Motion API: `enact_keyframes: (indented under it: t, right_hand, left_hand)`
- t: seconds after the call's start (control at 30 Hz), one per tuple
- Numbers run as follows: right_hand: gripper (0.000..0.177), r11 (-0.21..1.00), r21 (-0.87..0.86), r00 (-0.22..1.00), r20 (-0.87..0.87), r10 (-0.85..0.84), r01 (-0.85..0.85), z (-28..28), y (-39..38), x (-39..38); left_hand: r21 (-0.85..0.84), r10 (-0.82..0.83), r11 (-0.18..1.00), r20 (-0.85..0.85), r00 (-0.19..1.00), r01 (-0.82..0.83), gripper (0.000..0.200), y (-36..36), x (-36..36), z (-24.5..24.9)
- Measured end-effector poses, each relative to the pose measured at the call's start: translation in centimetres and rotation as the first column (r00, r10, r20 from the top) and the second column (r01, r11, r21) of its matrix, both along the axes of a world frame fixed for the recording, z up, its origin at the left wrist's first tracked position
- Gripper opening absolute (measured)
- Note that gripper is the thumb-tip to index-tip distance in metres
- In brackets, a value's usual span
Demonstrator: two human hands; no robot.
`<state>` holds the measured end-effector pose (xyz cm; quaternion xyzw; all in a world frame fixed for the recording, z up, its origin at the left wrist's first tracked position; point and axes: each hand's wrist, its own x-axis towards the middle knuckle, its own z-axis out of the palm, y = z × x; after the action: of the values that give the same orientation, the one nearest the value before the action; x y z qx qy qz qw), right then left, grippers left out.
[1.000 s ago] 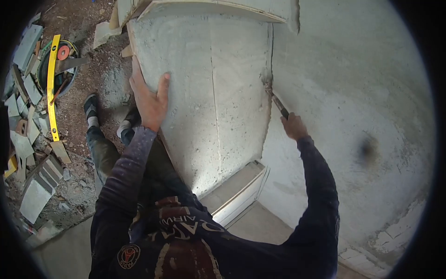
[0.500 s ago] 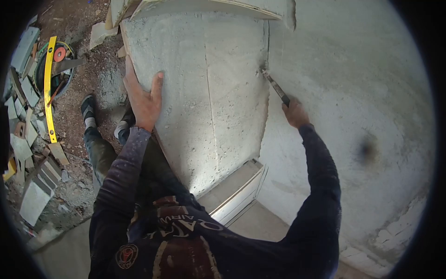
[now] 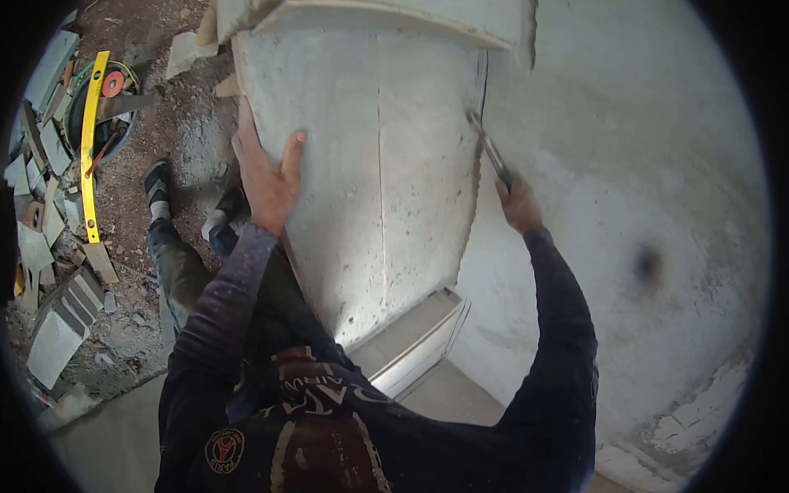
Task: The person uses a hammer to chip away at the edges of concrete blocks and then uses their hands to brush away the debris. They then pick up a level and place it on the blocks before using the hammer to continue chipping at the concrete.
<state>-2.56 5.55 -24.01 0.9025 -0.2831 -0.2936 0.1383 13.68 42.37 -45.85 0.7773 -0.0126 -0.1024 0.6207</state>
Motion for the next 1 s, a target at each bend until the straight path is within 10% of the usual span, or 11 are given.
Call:
enact_keyframes:
  t: [0.1,0.23,0.33,0.4,0.5,0.57,0.73,0.83,0.9,0.97,1.0]
  right_hand:
    - [0.050,0.992,-0.121,0.989,-0.130,-0.064,0.048,0.3,-1.4,-1.6]
    - [0.049,0.991,0.128,0.977,0.200,-0.075,0.050,3.8,9.4,7.6]
    - [0.045,0.973,0.180,0.911,0.407,0.060,-0.144,4.0,12.2,12.7]
    - [0.039,0.807,0.270,0.599,0.791,0.126,-0.526,1.5,10.5,13.0]
    - [0.036,0.987,0.111,0.964,0.250,0.088,-0.119,-0.6,2.6,1.7]
    - [0.045,0.995,-0.034,0.995,-0.009,0.097,-0.097,0.4,0.0,-2.6]
    - [0.057,0.983,0.177,0.989,0.127,-0.074,0.051,3.7,7.0,4.9]
    - [0.053,0.972,0.221,0.947,0.320,0.010,-0.085,4.3,13.1,13.1]
    - [0.046,0.826,0.304,0.684,0.718,0.130,-0.475,2.9,13.0,15.5]
    - [0.045,0.815,0.156,0.703,0.611,0.364,-0.558,-0.3,5.7,8.7]
    - [0.045,0.933,0.135,0.901,0.338,0.272,-0.332,0.0,3.4,5.3]
  left_hand:
    - [-0.063,-0.012,0.998,-0.120,0.993,0.004,0.084,-0.1,0.5,0.5]
    - [-0.073,-0.021,0.997,-0.095,0.995,0.015,0.085,0.1,0.1,0.5]
    - [-0.061,-0.032,0.998,-0.079,0.996,0.028,0.086,0.1,0.0,0.6]
    - [-0.063,-0.036,0.998,-0.075,0.997,0.031,0.086,0.2,-0.1,0.6]
    - [-0.043,-0.020,0.999,-0.049,0.999,0.018,0.086,0.3,-0.2,0.6]
    - [-0.064,-0.011,0.998,-0.092,0.996,0.005,0.085,0.1,0.1,0.7]
    - [-0.088,-0.019,0.996,-0.108,0.994,0.009,0.084,0.2,-0.3,0.8]
    - [-0.065,-0.022,0.998,-0.070,0.997,0.017,0.084,0.0,0.0,0.7]
    - [-0.058,-0.010,0.998,-0.054,0.998,0.007,0.083,0.0,0.0,0.7]
    - [-0.057,-0.018,0.998,-0.070,0.997,0.014,0.083,0.1,0.1,0.7]
    - [-0.060,-0.009,0.998,-0.067,0.998,0.005,0.083,0.1,0.0,0.5]
